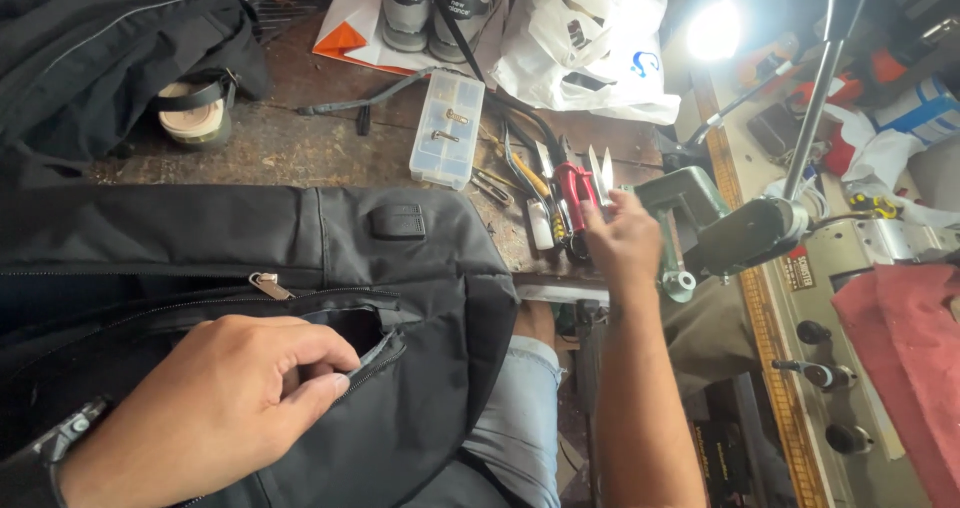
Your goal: The person uses a utility knife to cut a loose strap or piece of fabric from a black backpack and then points to a pin stuck in the fabric.
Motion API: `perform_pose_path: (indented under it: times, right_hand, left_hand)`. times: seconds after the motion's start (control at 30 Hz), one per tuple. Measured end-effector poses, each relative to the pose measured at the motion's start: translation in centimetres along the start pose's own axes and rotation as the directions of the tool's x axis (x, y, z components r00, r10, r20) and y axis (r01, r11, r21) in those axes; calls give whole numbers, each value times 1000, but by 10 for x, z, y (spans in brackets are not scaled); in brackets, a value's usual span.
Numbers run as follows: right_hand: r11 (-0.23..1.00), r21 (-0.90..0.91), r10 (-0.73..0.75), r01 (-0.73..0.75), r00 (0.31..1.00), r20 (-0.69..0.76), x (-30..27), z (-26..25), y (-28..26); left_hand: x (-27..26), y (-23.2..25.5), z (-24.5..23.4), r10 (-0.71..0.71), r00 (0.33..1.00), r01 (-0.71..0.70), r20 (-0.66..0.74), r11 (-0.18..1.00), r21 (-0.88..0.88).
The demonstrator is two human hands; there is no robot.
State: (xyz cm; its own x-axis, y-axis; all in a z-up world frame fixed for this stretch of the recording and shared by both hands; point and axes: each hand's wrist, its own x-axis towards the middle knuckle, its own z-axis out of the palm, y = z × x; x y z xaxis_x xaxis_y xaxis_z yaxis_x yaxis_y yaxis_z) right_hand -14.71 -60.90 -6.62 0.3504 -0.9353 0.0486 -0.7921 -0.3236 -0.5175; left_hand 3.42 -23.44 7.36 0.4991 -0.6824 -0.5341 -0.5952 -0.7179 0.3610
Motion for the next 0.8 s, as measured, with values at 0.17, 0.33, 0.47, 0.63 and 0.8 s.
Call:
perform_pose_path:
  times: [0.17, 0.33, 0.47, 0.63, 0.8]
  right_hand:
    - [987, -161, -4, 12, 999, 44, 16, 14, 1]
    - [960, -238, -164, 145, 985, -62, 62, 40, 20]
    - [788, -551, -491, 274, 820, -295, 96, 62, 44]
    - [747, -604, -385, 279, 921, -51, 88, 88, 13]
    - [808, -576, -17, 120, 983, 180, 46, 57, -49]
  left_hand:
    - [-1, -4, 4, 30, 999, -29, -27, 999, 43]
    - [-3, -4, -2, -39, 999, 38, 3, 999, 29]
    - [10, -11, 4, 179, 982, -183, -60, 980, -79]
    - [14, -28, 18, 483, 836, -539, -259, 813, -222]
    - [2, -24, 13, 414, 898, -440, -151, 860, -258]
